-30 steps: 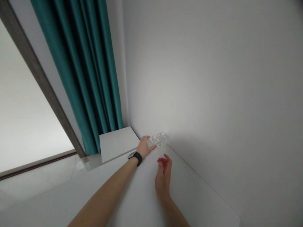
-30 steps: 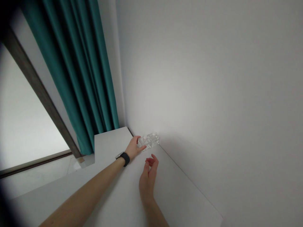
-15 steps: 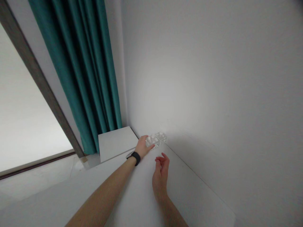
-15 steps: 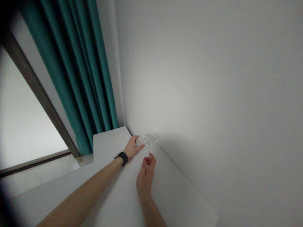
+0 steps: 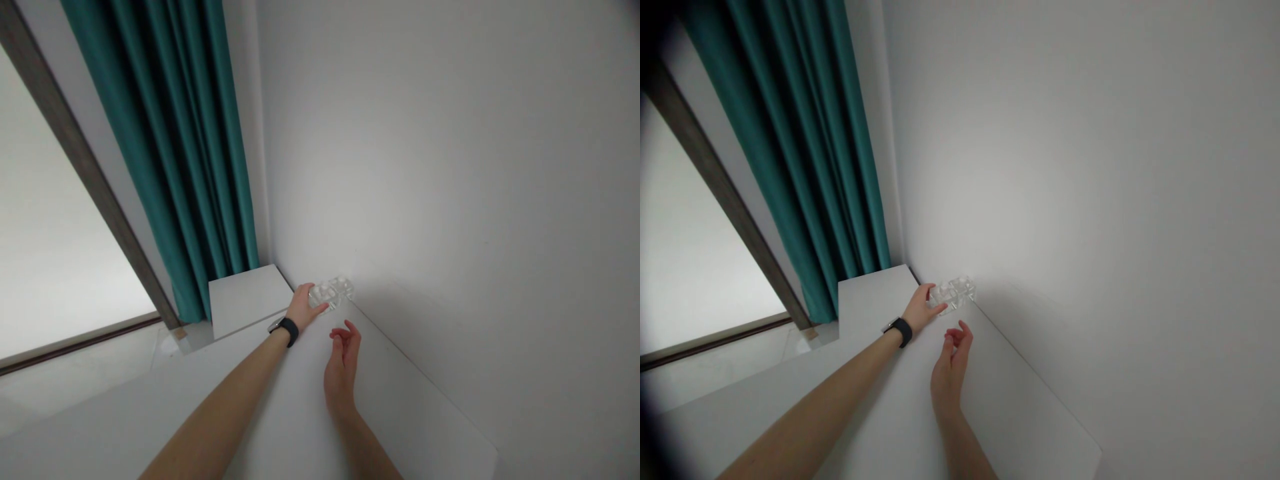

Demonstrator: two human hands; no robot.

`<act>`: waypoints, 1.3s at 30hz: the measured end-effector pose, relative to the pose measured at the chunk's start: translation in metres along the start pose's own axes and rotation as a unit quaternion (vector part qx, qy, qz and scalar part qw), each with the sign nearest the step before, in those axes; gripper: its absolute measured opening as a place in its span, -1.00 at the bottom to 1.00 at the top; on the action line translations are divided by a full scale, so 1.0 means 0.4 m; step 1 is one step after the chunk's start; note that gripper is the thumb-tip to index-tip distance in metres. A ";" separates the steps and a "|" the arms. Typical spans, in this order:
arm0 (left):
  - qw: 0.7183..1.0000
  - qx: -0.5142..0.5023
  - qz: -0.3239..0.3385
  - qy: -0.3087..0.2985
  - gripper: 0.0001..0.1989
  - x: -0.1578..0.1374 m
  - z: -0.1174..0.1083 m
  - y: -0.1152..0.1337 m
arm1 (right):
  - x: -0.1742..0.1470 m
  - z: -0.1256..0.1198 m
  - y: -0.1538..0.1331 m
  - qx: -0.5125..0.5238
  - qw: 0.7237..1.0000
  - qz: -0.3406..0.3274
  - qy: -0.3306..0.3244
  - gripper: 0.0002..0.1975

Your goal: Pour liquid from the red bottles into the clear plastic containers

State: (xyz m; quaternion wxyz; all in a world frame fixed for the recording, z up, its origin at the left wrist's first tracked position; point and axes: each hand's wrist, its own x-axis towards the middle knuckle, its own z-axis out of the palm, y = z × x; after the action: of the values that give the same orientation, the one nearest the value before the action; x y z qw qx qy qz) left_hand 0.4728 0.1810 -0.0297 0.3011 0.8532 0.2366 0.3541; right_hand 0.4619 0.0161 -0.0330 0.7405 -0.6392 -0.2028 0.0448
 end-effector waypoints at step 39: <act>0.995 0.098 0.004 -0.021 -0.95 -0.371 -0.506 0.124 | -0.088 0.051 -0.090 -0.044 0.983 -0.103 -0.148 -0.62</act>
State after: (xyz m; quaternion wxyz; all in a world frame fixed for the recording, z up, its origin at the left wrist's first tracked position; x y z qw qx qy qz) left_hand 0.2366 0.1245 0.0505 0.2191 0.8868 0.2603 0.3128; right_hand 0.4154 0.0170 -0.0048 0.6738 -0.6332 -0.3771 0.0533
